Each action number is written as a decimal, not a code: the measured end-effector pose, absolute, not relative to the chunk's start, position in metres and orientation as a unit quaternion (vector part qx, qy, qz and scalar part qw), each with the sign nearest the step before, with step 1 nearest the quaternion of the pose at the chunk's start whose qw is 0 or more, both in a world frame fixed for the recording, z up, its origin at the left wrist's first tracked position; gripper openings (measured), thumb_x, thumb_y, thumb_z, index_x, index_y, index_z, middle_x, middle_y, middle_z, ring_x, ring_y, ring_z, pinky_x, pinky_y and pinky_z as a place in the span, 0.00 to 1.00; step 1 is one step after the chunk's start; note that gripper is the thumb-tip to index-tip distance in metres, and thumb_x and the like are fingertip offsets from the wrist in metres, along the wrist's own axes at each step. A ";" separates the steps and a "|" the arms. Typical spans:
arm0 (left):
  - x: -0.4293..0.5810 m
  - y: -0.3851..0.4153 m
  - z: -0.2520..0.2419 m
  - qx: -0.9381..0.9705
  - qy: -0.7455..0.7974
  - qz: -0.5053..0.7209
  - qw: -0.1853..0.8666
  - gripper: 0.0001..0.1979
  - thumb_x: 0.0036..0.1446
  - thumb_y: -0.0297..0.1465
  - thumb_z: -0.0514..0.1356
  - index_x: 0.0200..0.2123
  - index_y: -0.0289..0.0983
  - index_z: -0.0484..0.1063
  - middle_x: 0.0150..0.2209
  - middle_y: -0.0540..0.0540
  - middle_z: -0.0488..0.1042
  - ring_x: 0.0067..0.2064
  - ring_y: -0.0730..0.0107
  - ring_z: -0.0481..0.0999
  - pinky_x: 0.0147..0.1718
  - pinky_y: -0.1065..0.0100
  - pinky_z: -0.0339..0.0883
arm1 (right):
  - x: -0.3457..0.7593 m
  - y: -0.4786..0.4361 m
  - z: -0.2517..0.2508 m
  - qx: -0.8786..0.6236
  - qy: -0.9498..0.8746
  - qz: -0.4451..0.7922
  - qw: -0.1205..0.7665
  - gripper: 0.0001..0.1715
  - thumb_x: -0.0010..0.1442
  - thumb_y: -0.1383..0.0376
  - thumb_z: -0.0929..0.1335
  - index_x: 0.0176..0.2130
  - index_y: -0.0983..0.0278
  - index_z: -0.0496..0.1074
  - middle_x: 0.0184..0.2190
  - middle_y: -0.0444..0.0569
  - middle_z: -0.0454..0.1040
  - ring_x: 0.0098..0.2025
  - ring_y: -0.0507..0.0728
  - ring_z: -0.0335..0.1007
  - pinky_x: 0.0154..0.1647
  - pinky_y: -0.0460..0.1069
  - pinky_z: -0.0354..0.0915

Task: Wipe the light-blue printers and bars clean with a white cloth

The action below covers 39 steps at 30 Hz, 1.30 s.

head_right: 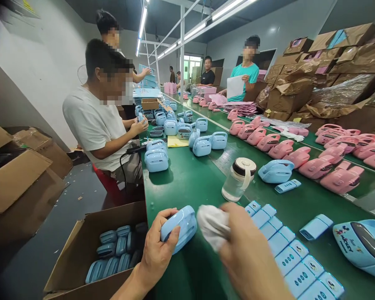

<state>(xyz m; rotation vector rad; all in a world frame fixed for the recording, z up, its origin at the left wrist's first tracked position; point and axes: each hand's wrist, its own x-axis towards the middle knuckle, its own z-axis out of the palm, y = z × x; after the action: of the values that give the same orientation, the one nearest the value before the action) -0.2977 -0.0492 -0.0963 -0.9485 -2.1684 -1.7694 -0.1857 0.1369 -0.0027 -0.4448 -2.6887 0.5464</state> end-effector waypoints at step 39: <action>-0.289 -0.026 -0.008 -0.215 -0.555 -0.786 -0.171 0.15 0.69 0.43 0.57 0.40 0.40 0.79 0.40 0.46 0.83 0.38 0.63 0.79 0.37 0.66 0.73 | -0.180 0.118 0.108 -0.142 -0.871 0.469 0.036 0.25 0.69 0.40 0.67 0.47 0.56 0.74 0.38 0.41 0.77 0.37 0.55 0.70 0.32 0.47 0.63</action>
<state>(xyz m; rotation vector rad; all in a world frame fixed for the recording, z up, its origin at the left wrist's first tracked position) -0.2892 -0.0264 -0.0085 -0.7599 -1.9612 -2.7779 -0.1801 0.1177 0.1077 -0.4371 -2.6751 1.4405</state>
